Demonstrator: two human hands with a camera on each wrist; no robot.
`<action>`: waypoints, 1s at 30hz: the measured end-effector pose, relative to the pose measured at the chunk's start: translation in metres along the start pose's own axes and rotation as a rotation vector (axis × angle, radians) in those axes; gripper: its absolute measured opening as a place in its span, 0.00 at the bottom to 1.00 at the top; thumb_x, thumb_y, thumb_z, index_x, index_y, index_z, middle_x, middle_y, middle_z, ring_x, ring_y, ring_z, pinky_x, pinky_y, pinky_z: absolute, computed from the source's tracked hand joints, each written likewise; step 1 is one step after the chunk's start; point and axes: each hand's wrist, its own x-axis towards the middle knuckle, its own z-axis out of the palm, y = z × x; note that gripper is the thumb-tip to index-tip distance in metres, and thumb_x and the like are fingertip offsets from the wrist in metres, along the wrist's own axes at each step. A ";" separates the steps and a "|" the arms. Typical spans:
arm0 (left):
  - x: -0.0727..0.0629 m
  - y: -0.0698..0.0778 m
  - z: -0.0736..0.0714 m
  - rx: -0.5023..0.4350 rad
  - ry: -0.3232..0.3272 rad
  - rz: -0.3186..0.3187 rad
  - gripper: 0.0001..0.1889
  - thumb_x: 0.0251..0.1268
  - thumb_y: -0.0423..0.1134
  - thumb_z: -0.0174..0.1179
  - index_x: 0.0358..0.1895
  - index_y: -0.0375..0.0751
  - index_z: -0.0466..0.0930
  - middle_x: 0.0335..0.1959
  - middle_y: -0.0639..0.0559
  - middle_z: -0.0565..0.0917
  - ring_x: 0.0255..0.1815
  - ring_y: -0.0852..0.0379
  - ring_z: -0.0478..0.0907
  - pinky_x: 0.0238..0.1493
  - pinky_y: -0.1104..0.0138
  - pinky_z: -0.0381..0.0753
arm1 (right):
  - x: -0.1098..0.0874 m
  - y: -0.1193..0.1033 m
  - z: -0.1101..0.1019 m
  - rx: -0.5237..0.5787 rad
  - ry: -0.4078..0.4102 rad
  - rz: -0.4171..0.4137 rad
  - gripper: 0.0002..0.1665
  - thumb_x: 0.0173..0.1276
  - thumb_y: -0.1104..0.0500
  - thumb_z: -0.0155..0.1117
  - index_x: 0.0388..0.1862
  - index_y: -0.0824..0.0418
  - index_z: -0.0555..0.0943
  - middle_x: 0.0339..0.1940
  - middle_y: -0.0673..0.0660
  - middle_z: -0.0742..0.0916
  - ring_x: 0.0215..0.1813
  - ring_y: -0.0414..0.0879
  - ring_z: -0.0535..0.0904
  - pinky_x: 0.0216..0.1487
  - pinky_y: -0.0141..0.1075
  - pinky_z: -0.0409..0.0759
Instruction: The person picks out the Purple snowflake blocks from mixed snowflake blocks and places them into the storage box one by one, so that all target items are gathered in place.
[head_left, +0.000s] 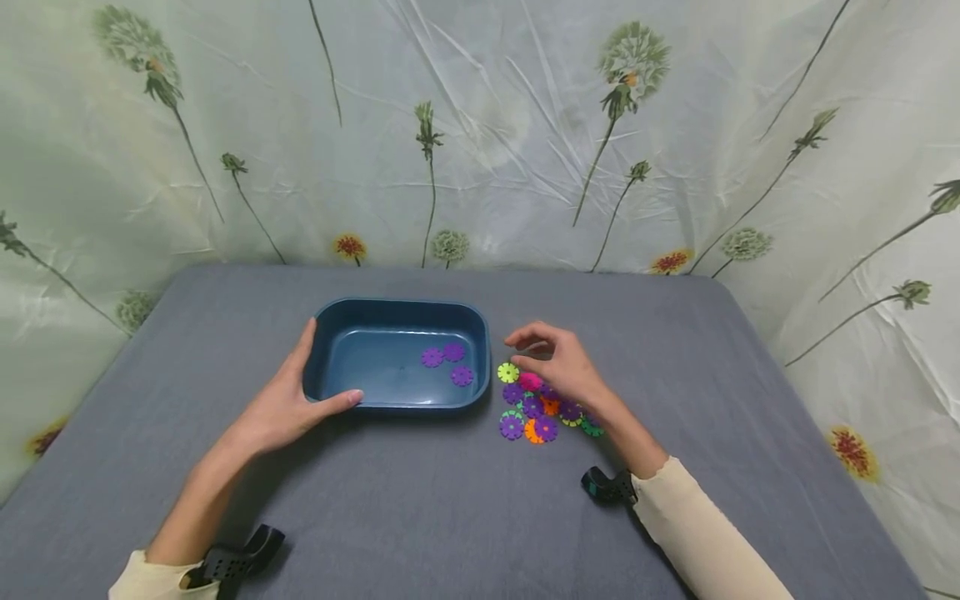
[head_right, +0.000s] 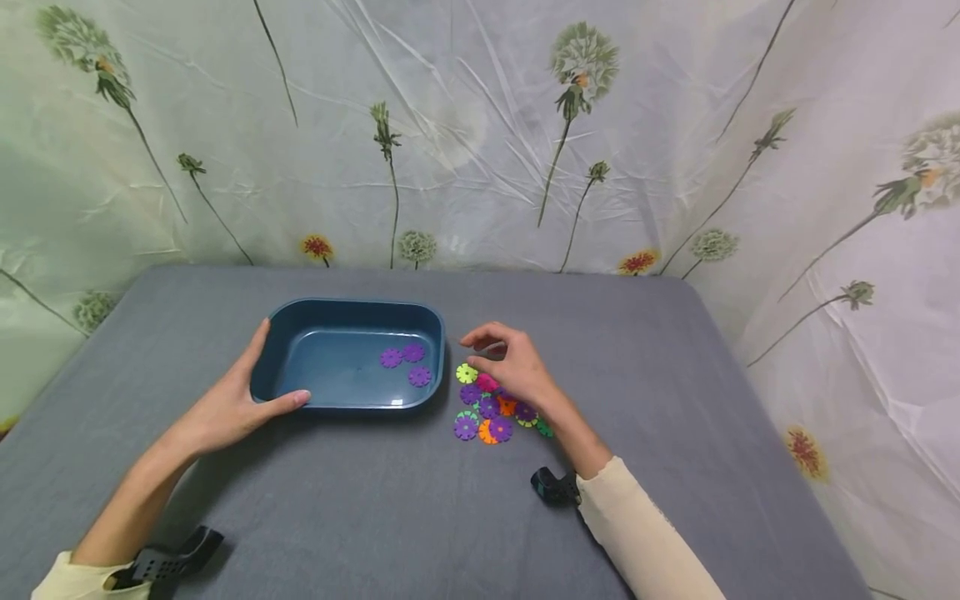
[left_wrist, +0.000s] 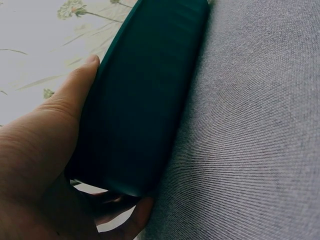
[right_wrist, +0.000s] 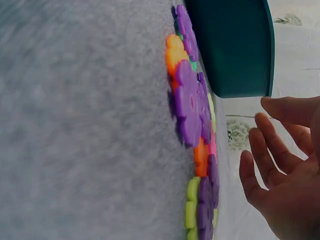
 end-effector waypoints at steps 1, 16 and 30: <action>-0.001 0.001 -0.001 0.000 0.001 -0.003 0.68 0.63 0.64 0.69 0.84 0.53 0.18 0.88 0.39 0.32 0.85 0.25 0.44 0.74 0.27 0.56 | 0.000 0.001 0.000 -0.010 -0.013 0.004 0.14 0.71 0.62 0.71 0.55 0.62 0.86 0.56 0.61 0.89 0.59 0.56 0.85 0.64 0.54 0.82; -0.002 0.005 -0.001 0.003 0.013 0.002 0.68 0.63 0.63 0.70 0.85 0.51 0.19 0.88 0.36 0.34 0.85 0.25 0.45 0.75 0.27 0.56 | -0.010 0.002 -0.002 -0.127 -0.163 0.076 0.16 0.66 0.62 0.76 0.53 0.57 0.87 0.49 0.55 0.90 0.49 0.46 0.84 0.55 0.41 0.84; -0.003 0.004 0.002 0.007 0.019 -0.011 0.69 0.62 0.64 0.70 0.85 0.51 0.19 0.87 0.34 0.34 0.84 0.23 0.45 0.74 0.27 0.56 | -0.010 0.003 -0.001 -0.218 -0.246 0.039 0.16 0.63 0.63 0.79 0.50 0.59 0.89 0.46 0.54 0.90 0.44 0.43 0.81 0.48 0.33 0.81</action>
